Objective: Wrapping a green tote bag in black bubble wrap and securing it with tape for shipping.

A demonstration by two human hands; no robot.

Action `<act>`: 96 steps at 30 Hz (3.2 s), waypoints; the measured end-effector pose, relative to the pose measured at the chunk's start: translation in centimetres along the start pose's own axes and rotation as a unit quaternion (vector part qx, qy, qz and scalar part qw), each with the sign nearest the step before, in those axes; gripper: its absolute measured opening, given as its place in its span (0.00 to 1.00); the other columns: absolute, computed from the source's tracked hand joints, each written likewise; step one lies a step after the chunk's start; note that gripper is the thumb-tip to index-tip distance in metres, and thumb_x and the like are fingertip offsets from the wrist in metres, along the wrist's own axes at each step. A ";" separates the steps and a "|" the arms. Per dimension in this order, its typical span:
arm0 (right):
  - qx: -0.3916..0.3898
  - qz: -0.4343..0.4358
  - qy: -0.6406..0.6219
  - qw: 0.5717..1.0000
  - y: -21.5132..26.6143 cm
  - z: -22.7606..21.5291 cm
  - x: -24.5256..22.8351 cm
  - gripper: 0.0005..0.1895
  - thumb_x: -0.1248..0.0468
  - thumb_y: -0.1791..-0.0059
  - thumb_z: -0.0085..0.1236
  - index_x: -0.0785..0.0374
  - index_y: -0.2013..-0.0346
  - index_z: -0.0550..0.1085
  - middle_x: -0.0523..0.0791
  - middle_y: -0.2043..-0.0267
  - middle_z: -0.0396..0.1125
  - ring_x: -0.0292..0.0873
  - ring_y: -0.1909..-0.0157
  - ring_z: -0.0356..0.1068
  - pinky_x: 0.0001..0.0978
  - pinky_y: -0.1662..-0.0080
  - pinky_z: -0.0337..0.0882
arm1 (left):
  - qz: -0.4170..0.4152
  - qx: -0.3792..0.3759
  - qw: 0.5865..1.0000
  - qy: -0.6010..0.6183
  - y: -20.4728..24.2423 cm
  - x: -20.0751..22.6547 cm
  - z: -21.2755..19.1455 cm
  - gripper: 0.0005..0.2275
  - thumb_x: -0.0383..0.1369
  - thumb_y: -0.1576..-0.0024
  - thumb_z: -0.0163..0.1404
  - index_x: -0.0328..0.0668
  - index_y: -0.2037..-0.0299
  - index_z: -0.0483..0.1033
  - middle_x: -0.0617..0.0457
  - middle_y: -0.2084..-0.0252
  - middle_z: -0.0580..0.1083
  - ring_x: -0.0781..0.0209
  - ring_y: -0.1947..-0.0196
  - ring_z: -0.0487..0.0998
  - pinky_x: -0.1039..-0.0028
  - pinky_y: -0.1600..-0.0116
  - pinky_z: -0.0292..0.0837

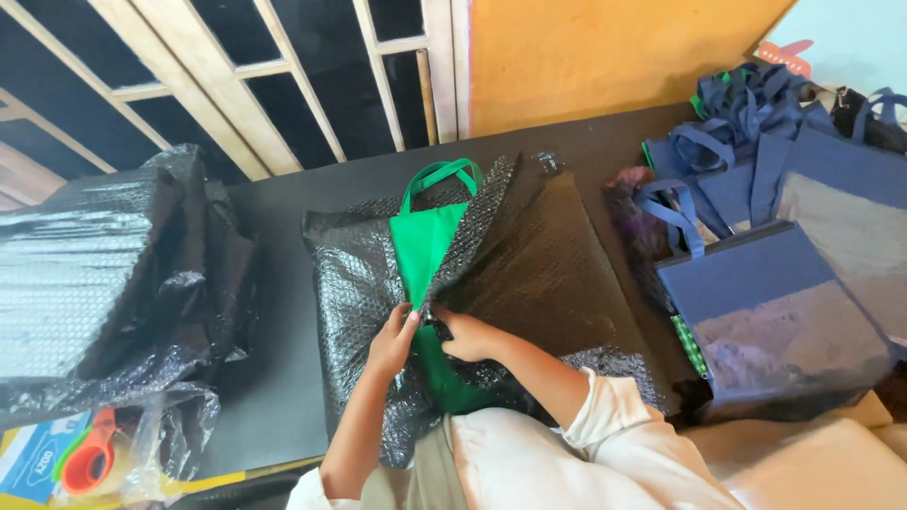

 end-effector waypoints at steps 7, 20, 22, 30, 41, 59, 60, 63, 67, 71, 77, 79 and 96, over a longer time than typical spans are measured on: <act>-0.027 -0.035 0.001 0.999 -6.5 8.3 2.2 0.28 0.56 0.58 0.57 0.63 0.45 0.73 0.57 0.47 0.72 0.57 0.41 0.71 0.50 0.39 0.72 | -0.070 0.026 0.992 0.098 0.0 -2.3 -0.9 0.45 0.67 0.51 0.53 0.45 0.30 0.58 0.31 0.37 0.69 0.35 0.34 0.69 0.49 0.33 0.66; -0.084 -0.002 -0.036 0.996 -6.1 9.5 -0.1 0.54 0.56 0.60 0.61 0.50 0.22 0.47 0.50 0.45 0.71 0.50 0.38 0.69 0.40 0.36 0.70 | -0.295 0.221 0.862 0.348 1.4 -4.8 -2.2 0.40 0.56 0.45 0.58 0.31 0.32 0.63 0.30 0.32 0.65 0.33 0.32 0.66 0.37 0.34 0.64; -0.123 0.011 -0.033 0.992 -3.5 7.0 -3.7 0.56 0.48 0.60 0.62 0.54 0.22 0.48 0.54 0.37 0.66 0.54 0.33 0.64 0.43 0.32 0.65 | -0.291 0.217 0.867 0.342 0.7 -5.8 -2.0 0.41 0.57 0.47 0.59 0.30 0.32 0.63 0.29 0.32 0.64 0.33 0.31 0.64 0.37 0.33 0.62; -0.245 0.093 -0.266 0.928 -0.9 8.4 -4.3 0.47 0.51 0.49 0.60 0.64 0.23 0.49 0.60 0.23 0.48 0.59 0.23 0.48 0.47 0.27 0.56 | -0.243 0.202 0.907 0.280 -5.2 -14.0 -0.3 0.31 0.53 0.52 0.64 0.40 0.44 0.78 0.40 0.42 0.76 0.41 0.36 0.72 0.48 0.36 0.69; -0.269 0.001 -0.100 0.958 1.3 12.3 -5.8 0.38 0.49 0.44 0.48 0.60 0.23 0.52 0.64 0.21 0.26 0.66 0.22 0.37 0.51 0.24 0.46 | -0.223 0.171 0.787 0.549 -6.1 -13.1 -0.3 0.27 0.31 0.43 0.61 0.19 0.40 0.65 0.19 0.44 0.68 0.28 0.50 0.78 0.42 0.54 0.78; -0.102 -0.015 -0.155 0.983 0.9 18.3 -9.4 0.53 0.41 0.57 0.66 0.54 0.24 0.53 0.62 0.28 0.15 0.73 0.30 0.22 0.63 0.30 0.43 | 0.511 0.244 0.806 -0.170 1.7 -11.7 0.1 0.06 0.37 0.42 0.58 0.50 0.61 0.76 0.55 0.59 0.69 0.51 0.58 0.76 0.67 0.54 0.73; -0.101 -0.013 -0.157 0.982 1.3 17.3 -10.0 0.53 0.41 0.57 0.66 0.54 0.24 0.53 0.62 0.28 0.15 0.73 0.30 0.22 0.63 0.30 0.43 | 0.512 0.241 0.807 -0.169 2.1 -10.8 -0.3 0.06 0.37 0.42 0.58 0.50 0.61 0.76 0.55 0.59 0.69 0.51 0.58 0.76 0.67 0.54 0.73; -0.099 -0.049 -0.174 0.978 2.5 14.7 -11.9 0.49 0.41 0.60 0.68 0.56 0.29 0.63 0.58 0.23 0.49 0.63 0.27 0.56 0.54 0.34 0.65 | 0.502 0.240 0.800 -0.221 3.1 -9.1 -1.1 0.25 0.40 0.44 0.58 0.50 0.35 0.73 0.39 0.29 0.64 0.37 0.35 0.69 0.57 0.39 0.70; -0.099 -0.037 -0.168 0.980 1.9 19.0 -7.9 0.49 0.42 0.59 0.68 0.56 0.29 0.62 0.61 0.23 0.28 0.66 0.26 0.31 0.54 0.29 0.45 | 0.305 0.170 0.891 -0.288 1.8 -11.0 -0.9 0.34 0.51 0.42 0.53 0.52 0.26 0.61 0.42 0.29 0.65 0.42 0.30 0.64 0.46 0.32 0.59; -0.020 -0.021 -0.296 0.955 1.6 18.7 -3.1 0.32 0.61 0.54 0.66 0.55 0.35 0.70 0.68 0.22 0.32 0.72 0.28 0.48 0.55 0.36 0.67 | 0.393 0.235 0.871 -0.175 1.7 -10.6 -2.4 0.35 0.44 0.48 0.63 0.35 0.32 0.69 0.38 0.47 0.77 0.38 0.46 0.76 0.53 0.38 0.68; 0.190 0.111 -0.752 0.621 -2.4 10.7 6.8 0.35 0.52 0.46 0.58 0.57 0.27 0.58 0.56 0.23 0.51 0.55 0.24 0.54 0.51 0.29 0.59 | 0.321 0.175 0.923 -0.122 2.2 -10.2 -2.8 0.38 0.39 0.52 0.67 0.36 0.31 0.68 0.37 0.49 0.76 0.37 0.40 0.73 0.52 0.32 0.64; 0.207 0.119 -0.783 0.575 -3.3 6.9 6.0 0.41 0.49 0.47 0.61 0.59 0.27 0.53 0.55 0.24 0.47 0.55 0.24 0.52 0.51 0.30 0.61 | 0.298 0.176 0.931 -0.115 1.7 -11.2 -2.0 0.38 0.40 0.53 0.68 0.39 0.31 0.68 0.40 0.48 0.76 0.41 0.37 0.72 0.54 0.29 0.61; 0.263 0.137 -0.350 0.888 -22.5 -0.2 1.5 0.27 0.40 0.54 0.67 0.57 0.52 0.81 0.47 0.49 0.76 0.47 0.39 0.71 0.48 0.41 0.73 | 0.296 0.314 0.895 -0.113 0.5 -14.0 -0.4 0.13 0.44 0.50 0.65 0.56 0.57 0.86 0.60 0.55 0.80 0.49 0.39 0.72 0.50 0.25 0.44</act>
Point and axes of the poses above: each hand's wrist, its own y-axis away from the middle knuckle, its own z-axis out of the palm, x = y × z, the point moved 4 cm from there along -y, towards the middle knuckle
